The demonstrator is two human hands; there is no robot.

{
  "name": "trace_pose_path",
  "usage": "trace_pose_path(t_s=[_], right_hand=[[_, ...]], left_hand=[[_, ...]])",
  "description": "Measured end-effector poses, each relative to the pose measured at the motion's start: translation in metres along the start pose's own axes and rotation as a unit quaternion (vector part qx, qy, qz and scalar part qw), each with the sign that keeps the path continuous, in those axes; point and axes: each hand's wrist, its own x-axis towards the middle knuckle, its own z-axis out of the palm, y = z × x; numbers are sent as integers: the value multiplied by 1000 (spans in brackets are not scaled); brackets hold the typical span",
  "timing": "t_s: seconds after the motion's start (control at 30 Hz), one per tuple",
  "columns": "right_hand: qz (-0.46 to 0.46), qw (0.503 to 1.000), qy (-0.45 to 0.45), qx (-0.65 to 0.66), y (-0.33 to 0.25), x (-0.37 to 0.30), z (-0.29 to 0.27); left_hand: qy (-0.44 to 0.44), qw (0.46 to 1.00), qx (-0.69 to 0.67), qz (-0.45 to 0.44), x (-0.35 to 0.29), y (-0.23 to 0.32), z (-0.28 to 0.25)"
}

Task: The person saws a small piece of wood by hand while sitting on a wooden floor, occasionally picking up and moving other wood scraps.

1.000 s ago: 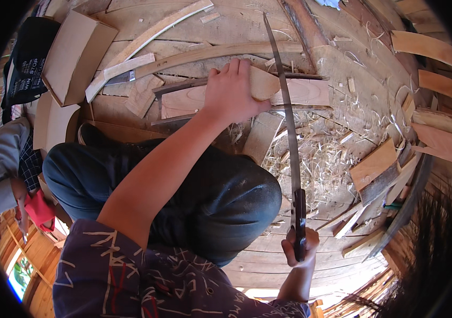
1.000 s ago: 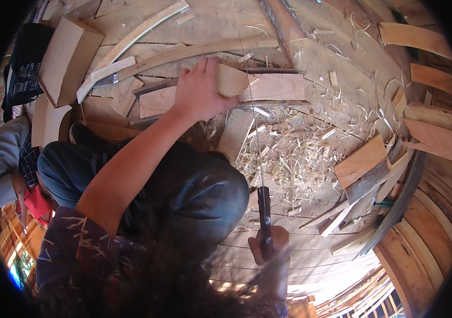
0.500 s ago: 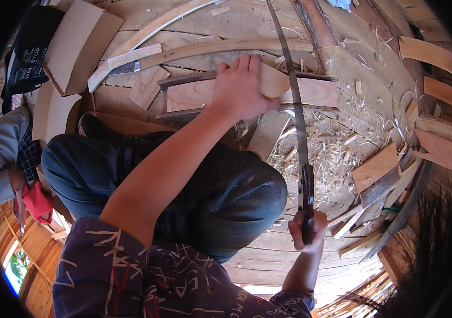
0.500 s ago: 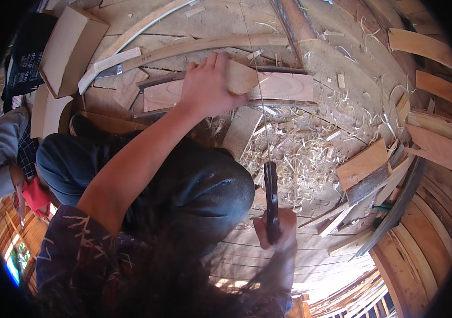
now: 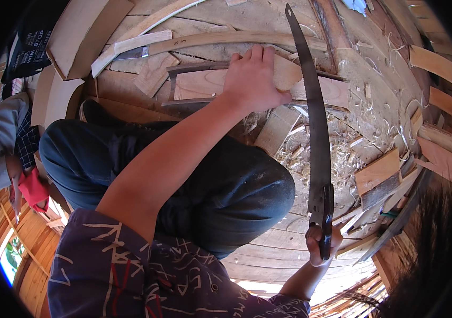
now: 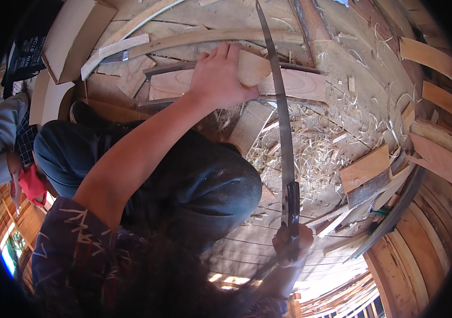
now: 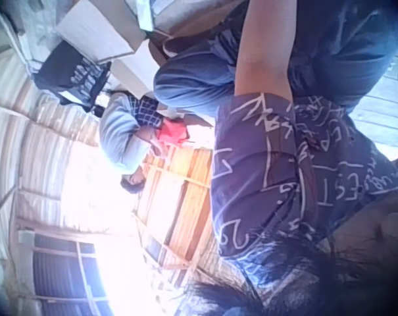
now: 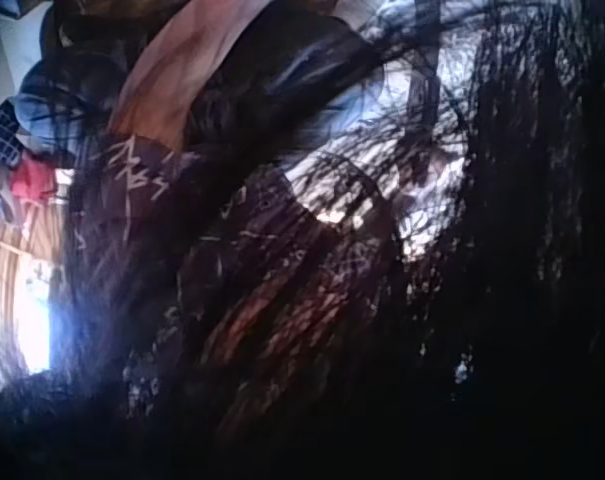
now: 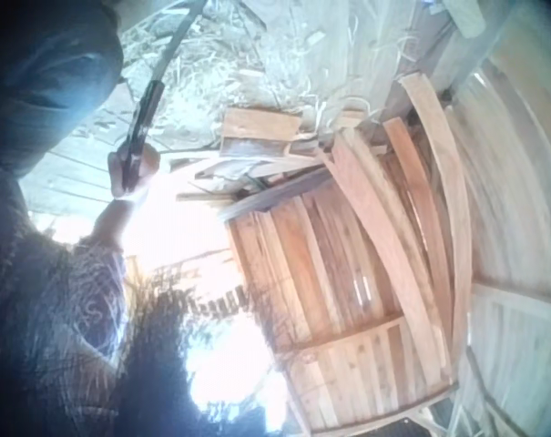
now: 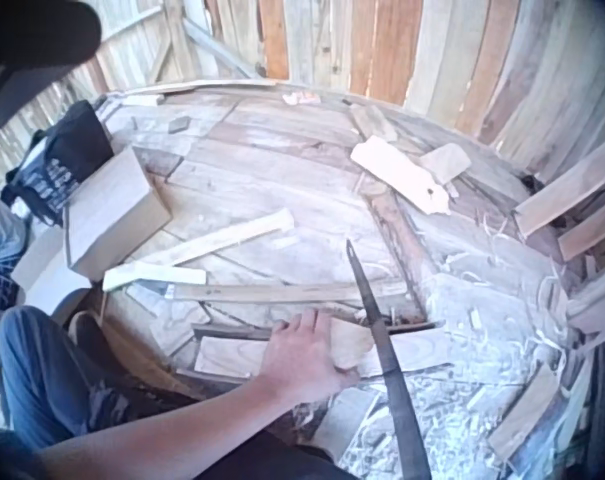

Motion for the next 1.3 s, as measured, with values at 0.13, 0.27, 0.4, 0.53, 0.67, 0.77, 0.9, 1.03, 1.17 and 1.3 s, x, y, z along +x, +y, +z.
trace_pose_path(t_s=[0.13,0.27,0.4,0.53,0.67,0.77,0.9,1.03,1.17,1.3], right_hand=[[-97,987,-89,-90,-16,55,14],[-80,987,-86,-113,-23,92,30],[-73,984,-69,-149,-19,82,31],[-79,987,-59,-130,-13,22,2],[-114,983,-48,-137,-14,-27,3],[-61,990,-28,-125,-9,-26,7],[-113,987,-47,-105,-4,31,20],[-86,987,-76,-111,-18,87,26],[-85,989,-51,-112,-14,75,18],[-75,991,-35,-101,-10,39,12]], left_hand=[[-5,999,1,39,-4,-3,-3],[-22,1000,-8,8,0,1,-2],[-10,1000,-4,24,-1,0,0],[-31,999,-5,-6,3,2,-5],[8,1000,20,17,4,-1,4],[21,999,26,28,4,-1,8],[19,998,3,59,-2,-1,4],[4,1000,6,5,3,-2,2],[7,1000,-7,23,3,-2,2],[19,999,0,43,0,0,8]])
